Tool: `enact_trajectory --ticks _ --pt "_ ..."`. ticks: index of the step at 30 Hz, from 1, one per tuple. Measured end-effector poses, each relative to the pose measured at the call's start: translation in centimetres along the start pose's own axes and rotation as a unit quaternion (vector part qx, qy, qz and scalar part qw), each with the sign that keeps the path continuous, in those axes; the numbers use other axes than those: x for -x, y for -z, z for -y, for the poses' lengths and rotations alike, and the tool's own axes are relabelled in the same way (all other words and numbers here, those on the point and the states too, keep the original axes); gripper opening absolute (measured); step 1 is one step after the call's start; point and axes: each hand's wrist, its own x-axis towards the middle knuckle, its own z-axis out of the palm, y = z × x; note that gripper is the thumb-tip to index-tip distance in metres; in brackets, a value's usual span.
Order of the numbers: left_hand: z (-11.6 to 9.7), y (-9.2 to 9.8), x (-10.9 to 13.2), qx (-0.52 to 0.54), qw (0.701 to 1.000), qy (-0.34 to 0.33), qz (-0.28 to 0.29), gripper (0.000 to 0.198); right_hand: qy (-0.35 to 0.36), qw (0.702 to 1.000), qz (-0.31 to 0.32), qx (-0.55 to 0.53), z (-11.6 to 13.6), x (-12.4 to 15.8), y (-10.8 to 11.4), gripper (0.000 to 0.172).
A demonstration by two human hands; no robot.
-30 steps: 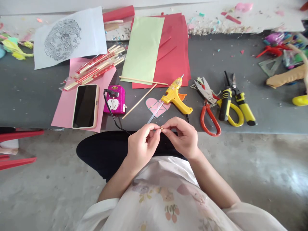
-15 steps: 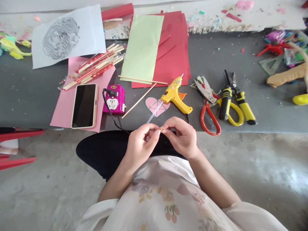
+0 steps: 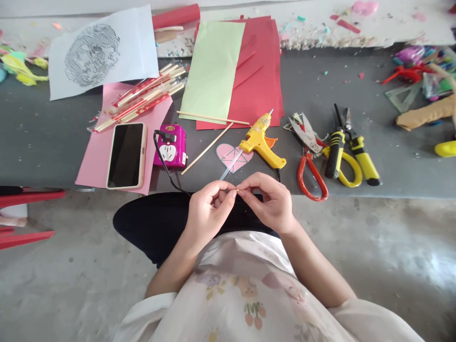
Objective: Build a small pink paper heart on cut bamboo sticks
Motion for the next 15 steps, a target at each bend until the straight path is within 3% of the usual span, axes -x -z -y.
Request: enact_trajectory --ticks 15 --pt "0.39 -0.11 0.05 -0.005 1.000 0.017 0.006 0.015 0.043 0.996 0.026 0.069 0.20 0.32 0.10 0.011"
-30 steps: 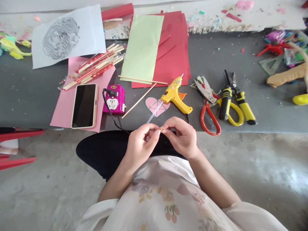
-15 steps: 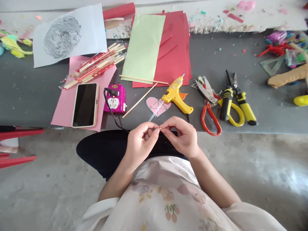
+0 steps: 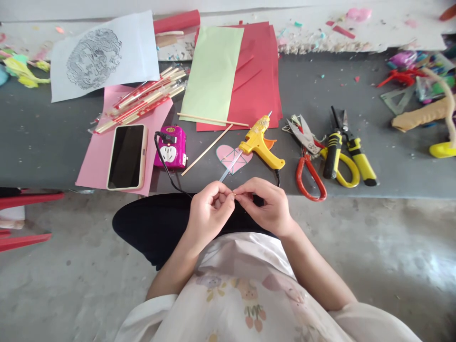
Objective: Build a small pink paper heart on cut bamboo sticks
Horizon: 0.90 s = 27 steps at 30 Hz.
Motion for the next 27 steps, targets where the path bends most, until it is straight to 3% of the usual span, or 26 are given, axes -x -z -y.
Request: enact_trajectory --ticks 15,21,27 --pt "0.1 0.1 0.0 -0.120 0.992 -0.046 -0.005 0.014 0.022 0.997 -0.008 0.074 -0.4 -0.1 0.8 0.010" --pt "1.0 0.5 -0.6 -0.338 0.928 -0.111 -0.109 0.013 0.008 0.984 0.004 0.177 -0.6 -0.9 2.2 0.009" --pt "1.5 0.5 -0.8 -0.441 0.885 -0.109 -0.100 0.016 0.011 0.956 0.060 0.287 -0.5 -2.0 2.5 0.014"
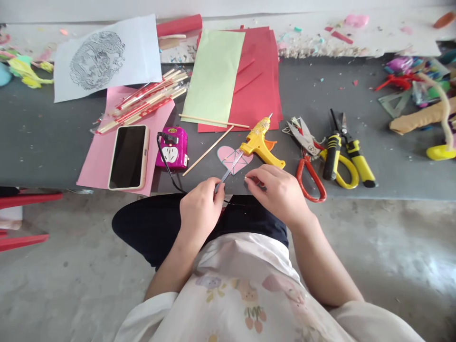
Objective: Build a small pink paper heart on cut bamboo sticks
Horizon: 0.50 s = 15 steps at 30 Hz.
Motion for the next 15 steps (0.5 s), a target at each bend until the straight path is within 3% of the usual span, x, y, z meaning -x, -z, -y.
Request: enact_trajectory --ticks 15 --pt "-1.2 0.4 -0.5 -0.004 0.999 0.023 0.035 0.012 -0.027 0.998 -0.030 -0.038 -0.3 -0.5 0.6 0.013"
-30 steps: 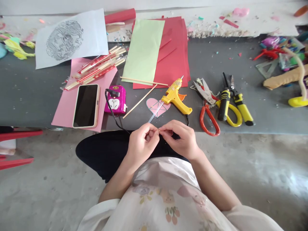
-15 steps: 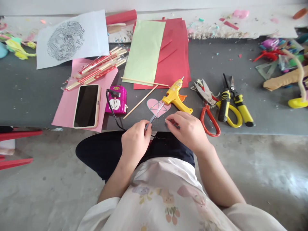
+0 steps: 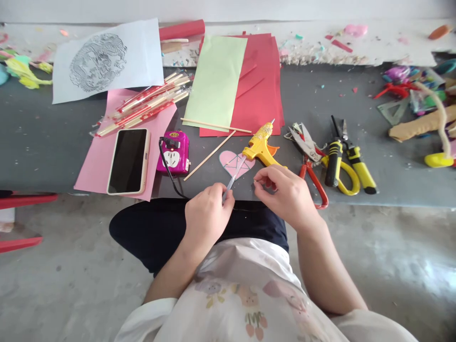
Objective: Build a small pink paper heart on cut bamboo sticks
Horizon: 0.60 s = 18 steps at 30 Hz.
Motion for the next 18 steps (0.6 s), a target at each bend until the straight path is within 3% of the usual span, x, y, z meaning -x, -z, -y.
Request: enact_trajectory --ticks 9,18 --pt "-1.4 -1.1 1.0 0.035 0.997 -0.032 0.054 0.012 -0.003 1.000 0.005 -0.014 0.2 -0.9 0.5 0.009" --pt "-0.9 -0.8 1.3 0.017 0.997 -0.047 0.052 0.019 0.031 0.996 0.036 0.077 0.7 -3.5 -1.9 0.010"
